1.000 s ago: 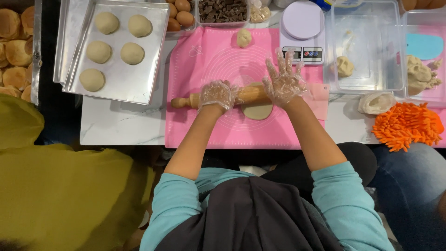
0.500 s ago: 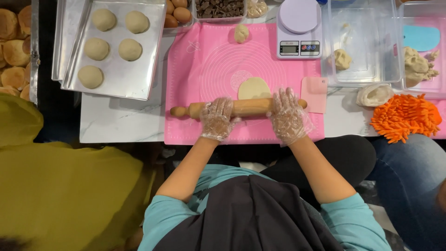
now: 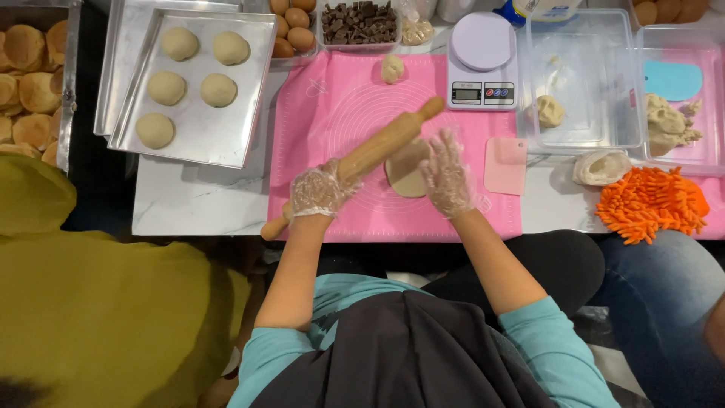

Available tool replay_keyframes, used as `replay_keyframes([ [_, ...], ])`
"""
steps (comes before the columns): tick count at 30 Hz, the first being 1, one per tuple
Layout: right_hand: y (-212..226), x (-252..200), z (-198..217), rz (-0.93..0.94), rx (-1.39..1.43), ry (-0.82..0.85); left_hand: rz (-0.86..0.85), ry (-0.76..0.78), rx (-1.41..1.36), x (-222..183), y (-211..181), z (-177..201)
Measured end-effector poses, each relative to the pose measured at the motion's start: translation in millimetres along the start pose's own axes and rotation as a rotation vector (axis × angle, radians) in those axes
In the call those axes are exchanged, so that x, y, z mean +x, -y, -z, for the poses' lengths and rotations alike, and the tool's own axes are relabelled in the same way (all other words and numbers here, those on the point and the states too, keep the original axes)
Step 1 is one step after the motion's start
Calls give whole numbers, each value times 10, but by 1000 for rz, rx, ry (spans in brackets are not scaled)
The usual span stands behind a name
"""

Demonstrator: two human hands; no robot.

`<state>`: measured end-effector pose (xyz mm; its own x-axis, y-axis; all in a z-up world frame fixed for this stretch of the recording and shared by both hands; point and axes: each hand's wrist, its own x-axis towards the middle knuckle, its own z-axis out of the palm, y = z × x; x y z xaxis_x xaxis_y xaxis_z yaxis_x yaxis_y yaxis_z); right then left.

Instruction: Rolling out small pieces of dough with a rolling pin and then shaping them by hand on a silicone mat.

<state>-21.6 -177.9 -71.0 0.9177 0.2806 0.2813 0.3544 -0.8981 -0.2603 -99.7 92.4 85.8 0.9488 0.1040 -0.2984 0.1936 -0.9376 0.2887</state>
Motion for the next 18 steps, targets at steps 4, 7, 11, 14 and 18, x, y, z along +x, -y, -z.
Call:
replay_keyframes([
  [4,380,199,84,10,-1,231,54,-151,77,518,442,-521],
  [7,502,271,214,22,-254,524,168,-115,115,571,527,-537],
  [11,536,276,251,28,-258,546,238,-140,42,795,762,-716],
  [14,516,272,250,45,-282,565,273,-134,37,860,786,-758],
  [18,507,273,207,45,-307,578,236,-174,98,825,732,-753],
])
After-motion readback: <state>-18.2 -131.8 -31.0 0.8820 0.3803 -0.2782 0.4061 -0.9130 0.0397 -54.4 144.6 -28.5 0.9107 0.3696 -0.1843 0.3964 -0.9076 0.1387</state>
